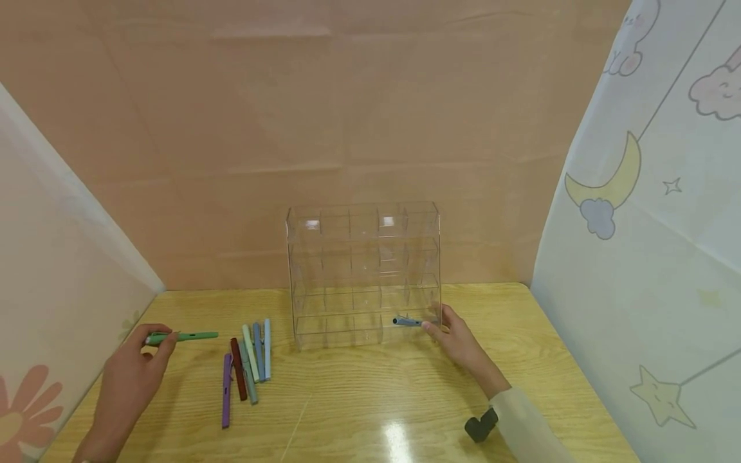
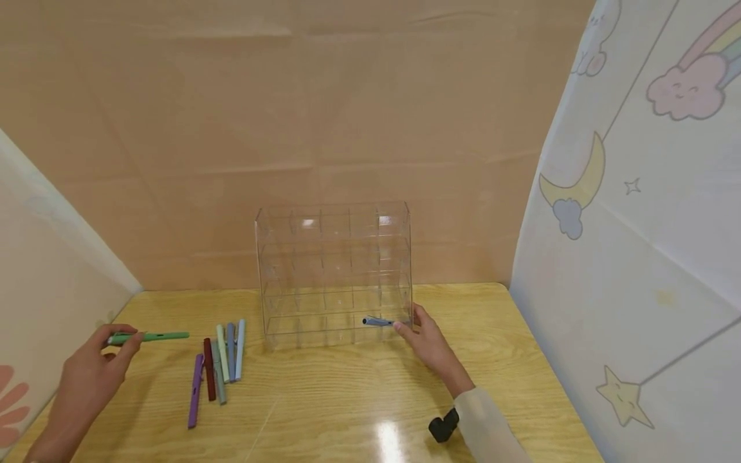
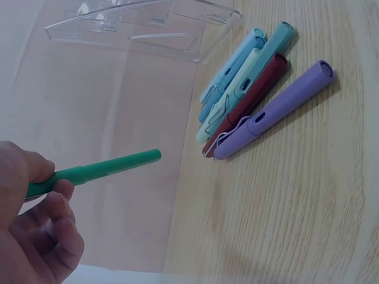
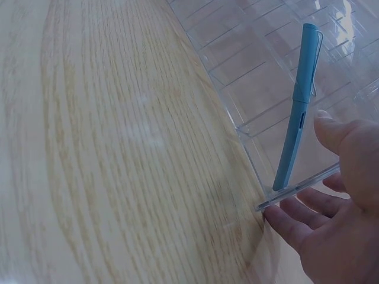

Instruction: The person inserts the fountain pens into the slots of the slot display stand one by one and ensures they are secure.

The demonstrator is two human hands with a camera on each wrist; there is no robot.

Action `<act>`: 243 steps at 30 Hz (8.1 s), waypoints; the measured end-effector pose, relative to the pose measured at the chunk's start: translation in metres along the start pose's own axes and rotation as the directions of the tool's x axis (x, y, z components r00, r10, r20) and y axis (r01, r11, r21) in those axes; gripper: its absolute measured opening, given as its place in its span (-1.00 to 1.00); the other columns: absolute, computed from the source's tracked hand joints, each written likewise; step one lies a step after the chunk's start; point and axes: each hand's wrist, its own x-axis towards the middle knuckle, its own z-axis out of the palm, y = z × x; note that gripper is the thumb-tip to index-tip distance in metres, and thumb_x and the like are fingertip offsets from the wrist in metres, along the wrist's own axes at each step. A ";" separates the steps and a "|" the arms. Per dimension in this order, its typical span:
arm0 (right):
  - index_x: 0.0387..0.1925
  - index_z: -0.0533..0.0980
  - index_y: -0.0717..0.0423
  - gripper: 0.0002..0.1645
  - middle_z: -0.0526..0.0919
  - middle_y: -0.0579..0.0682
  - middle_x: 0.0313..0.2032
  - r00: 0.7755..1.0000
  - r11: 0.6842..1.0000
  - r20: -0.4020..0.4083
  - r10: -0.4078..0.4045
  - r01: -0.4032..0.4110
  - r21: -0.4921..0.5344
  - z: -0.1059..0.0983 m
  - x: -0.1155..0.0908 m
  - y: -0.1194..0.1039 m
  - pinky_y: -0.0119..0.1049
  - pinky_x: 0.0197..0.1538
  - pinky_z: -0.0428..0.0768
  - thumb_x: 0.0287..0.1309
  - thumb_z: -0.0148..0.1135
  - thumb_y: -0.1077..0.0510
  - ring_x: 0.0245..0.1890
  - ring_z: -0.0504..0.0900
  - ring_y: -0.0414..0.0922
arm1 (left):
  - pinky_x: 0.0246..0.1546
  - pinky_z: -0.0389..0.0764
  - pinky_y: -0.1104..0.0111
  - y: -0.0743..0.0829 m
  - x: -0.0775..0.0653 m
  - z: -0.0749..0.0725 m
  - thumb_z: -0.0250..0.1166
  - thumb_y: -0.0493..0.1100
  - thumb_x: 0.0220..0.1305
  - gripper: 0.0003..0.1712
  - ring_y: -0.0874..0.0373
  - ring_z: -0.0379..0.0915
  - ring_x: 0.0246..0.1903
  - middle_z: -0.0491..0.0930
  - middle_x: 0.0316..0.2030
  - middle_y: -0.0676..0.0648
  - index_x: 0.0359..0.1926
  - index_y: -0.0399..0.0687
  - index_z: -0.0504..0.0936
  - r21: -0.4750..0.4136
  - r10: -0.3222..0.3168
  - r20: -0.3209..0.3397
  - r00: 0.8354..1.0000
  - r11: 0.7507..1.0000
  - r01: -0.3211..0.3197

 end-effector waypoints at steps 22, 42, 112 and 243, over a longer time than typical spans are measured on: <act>0.63 0.07 0.30 -0.14 0.24 0.35 0.60 1.000 1.000 0.000 -0.016 0.016 -0.010 -0.001 0.001 0.001 0.29 0.53 0.37 0.61 0.15 -0.05 0.60 0.24 0.36 | -0.77 0.26 0.30 0.022 -0.006 0.001 -0.02 0.21 0.69 -0.43 0.24 0.12 -0.78 0.35 -0.72 0.08 0.36 -0.12 0.44 -0.080 -0.031 0.106 0.994 0.996 0.040; 0.64 0.07 0.28 -0.10 0.27 0.33 0.59 1.000 1.000 0.002 0.024 -0.024 0.015 -0.001 0.000 -0.001 0.32 0.56 0.33 0.59 0.18 -0.08 0.61 0.24 0.35 | -0.76 0.25 0.32 0.047 -0.013 0.007 0.01 0.16 0.70 -0.51 0.24 0.14 -0.77 0.34 -0.71 0.05 0.29 -0.10 0.48 -0.089 0.055 0.082 0.995 0.995 -0.048; 0.63 0.07 0.29 -0.10 0.23 0.34 0.61 1.000 1.000 0.006 0.010 -0.010 0.017 -0.001 0.000 -0.003 0.31 0.55 0.33 0.59 0.19 -0.09 0.62 0.20 0.36 | -0.73 0.26 0.47 0.132 -0.023 0.076 0.33 -0.23 0.52 -0.77 0.40 0.09 -0.74 0.30 -0.66 0.12 0.13 -0.08 0.65 -0.270 0.350 0.132 0.927 0.913 -0.306; 0.63 0.08 0.31 -0.13 0.21 0.33 0.62 1.000 0.999 -0.003 0.025 -0.025 0.031 0.001 0.000 -0.005 0.32 0.59 0.26 0.60 0.18 -0.04 0.63 0.21 0.33 | -0.58 0.39 0.49 0.229 -0.022 0.213 0.36 -0.07 0.50 -0.78 0.35 0.38 -0.56 0.80 -0.14 -0.02 0.00 -0.09 0.73 -0.321 0.396 0.302 0.867 0.899 -0.298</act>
